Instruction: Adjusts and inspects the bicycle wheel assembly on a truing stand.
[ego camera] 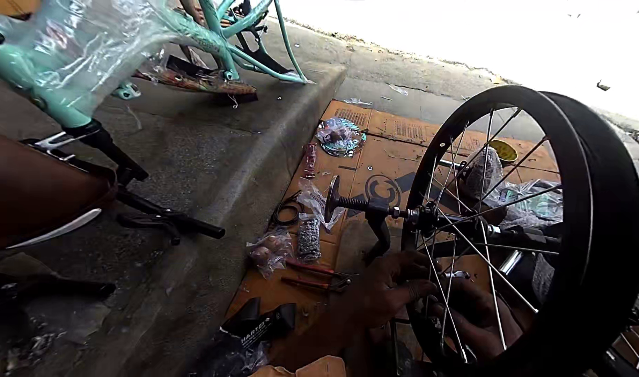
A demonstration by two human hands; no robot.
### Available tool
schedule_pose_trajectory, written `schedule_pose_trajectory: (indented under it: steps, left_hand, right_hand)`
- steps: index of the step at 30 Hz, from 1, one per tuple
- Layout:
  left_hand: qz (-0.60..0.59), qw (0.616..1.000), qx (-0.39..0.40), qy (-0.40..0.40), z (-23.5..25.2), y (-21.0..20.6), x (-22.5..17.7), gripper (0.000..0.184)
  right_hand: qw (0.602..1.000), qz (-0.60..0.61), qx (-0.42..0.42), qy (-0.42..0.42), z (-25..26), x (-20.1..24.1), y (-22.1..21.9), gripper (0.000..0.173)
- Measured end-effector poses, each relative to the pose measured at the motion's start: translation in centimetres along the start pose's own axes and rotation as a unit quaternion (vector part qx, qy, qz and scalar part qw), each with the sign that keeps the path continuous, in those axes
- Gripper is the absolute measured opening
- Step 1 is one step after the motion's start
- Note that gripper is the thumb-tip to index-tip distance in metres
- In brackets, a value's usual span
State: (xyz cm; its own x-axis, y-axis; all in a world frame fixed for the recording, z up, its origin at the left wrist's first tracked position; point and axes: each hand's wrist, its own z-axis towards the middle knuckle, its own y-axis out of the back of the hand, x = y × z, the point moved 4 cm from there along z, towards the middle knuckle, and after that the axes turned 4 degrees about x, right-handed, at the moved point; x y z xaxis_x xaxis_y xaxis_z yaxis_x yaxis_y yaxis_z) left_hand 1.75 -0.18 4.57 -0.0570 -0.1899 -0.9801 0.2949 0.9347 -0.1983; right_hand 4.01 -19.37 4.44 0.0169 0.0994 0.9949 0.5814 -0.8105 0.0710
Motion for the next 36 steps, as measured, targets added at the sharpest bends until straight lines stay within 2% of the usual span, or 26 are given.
schedule_pose_trajectory:
  steps: [5,9,13,18,22,24,29,33,36]
  left_hand:
    - [0.124,0.99,-0.062,0.02,-0.6,0.4,0.3,0.034]
    - [0.168,0.982,-0.061,0.066,-1.0,0.3,-0.1,0.034]
    - [0.212,0.973,-0.058,0.076,-0.8,-0.1,-1.0,0.035]
    - [0.295,0.943,-0.096,0.118,-0.5,-1.4,-2.1,0.031]
    - [0.227,0.964,-0.103,0.093,-0.9,-0.3,-1.6,0.035]
    - [0.215,0.966,-0.119,0.081,-1.0,0.4,-0.9,0.04]
    - [0.157,0.986,-0.05,0.029,-0.4,0.6,0.6,0.042]
    - [0.193,0.98,-0.053,-0.015,-0.9,0.5,-1.0,0.05]
    - [0.177,0.979,-0.026,-0.099,-1.8,-0.1,-3.1,0.056]
  right_hand:
    - [1.0,-0.008,0.0,-0.001,0.2,-0.2,0.1,0.027]
    - [1.0,-0.02,-0.007,-0.003,0.2,-0.5,0.6,0.03]
    - [0.999,-0.039,-0.01,-0.003,0.2,-1.0,0.6,0.027]
    - [0.998,-0.063,-0.02,0.016,0.8,-1.1,-0.3,0.018]
    - [0.997,-0.059,-0.032,0.022,0.3,-1.8,0.2,0.026]
    - [0.995,-0.07,-0.047,0.054,0.4,-1.8,0.2,0.028]
    - [0.995,-0.033,-0.057,0.073,-0.1,0.3,0.6,0.027]
    - [0.993,0.021,-0.074,0.091,-1.0,1.3,2.2,0.024]
    - [0.986,0.06,-0.123,0.096,-2.0,1.9,3.7,0.024]
